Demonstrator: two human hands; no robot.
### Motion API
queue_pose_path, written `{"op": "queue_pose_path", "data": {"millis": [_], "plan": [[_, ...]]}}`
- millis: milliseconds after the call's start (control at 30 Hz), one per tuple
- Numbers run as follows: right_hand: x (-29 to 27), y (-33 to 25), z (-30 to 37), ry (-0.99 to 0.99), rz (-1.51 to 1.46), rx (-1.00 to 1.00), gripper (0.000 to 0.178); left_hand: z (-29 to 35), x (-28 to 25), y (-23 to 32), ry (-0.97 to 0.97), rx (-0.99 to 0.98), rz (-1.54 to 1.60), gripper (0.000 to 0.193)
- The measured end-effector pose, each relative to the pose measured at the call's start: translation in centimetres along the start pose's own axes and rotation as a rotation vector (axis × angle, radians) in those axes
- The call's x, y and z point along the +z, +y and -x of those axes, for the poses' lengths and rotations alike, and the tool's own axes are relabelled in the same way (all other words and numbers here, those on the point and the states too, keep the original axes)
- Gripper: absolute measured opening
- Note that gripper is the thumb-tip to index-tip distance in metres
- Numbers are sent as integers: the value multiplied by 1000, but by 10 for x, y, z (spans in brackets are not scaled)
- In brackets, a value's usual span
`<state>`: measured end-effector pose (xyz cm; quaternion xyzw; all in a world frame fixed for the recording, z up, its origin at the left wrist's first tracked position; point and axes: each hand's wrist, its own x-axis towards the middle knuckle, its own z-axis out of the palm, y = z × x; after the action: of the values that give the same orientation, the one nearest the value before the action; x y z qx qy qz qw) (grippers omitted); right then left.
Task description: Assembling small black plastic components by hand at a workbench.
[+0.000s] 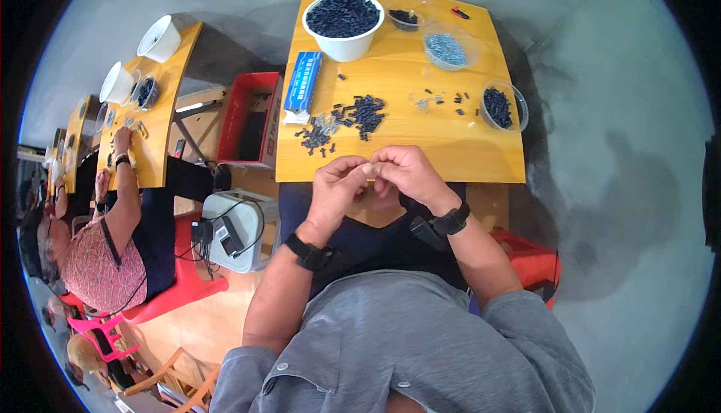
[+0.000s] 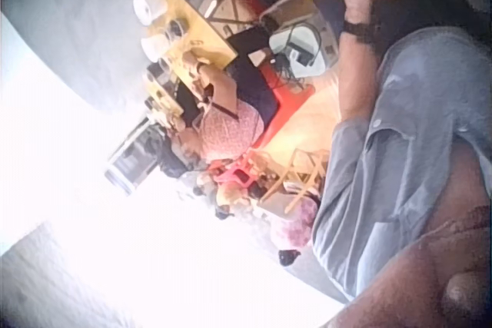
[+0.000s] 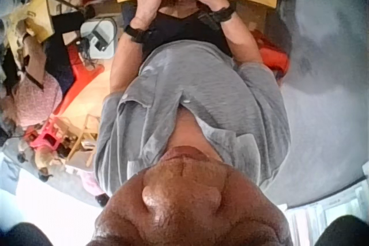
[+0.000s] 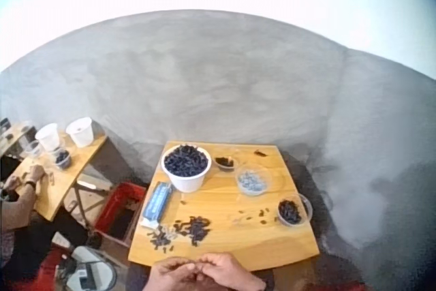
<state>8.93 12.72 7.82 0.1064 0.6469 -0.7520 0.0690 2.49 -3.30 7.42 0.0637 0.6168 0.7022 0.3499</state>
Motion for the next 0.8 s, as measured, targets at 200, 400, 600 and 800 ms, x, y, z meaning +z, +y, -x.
{"op": "queue_pose_path", "data": {"millis": [200, 400, 600, 800], "plan": [[1, -10, 2, 18, 407, 73, 12, -12, -13, -4, -155, -103, -220, 12], [1, 1, -1, 40, 321, 120, 14, -16, -17, -14, -240, -203, -198, 11], [-49, 39, -22, 400, 433, -101, 11, -10, -11, -19, -171, -239, -137, 14], [-110, 35, -44, 724, 941, -259, 8, -3, -8, -17, -179, -199, -23, 9]]}}
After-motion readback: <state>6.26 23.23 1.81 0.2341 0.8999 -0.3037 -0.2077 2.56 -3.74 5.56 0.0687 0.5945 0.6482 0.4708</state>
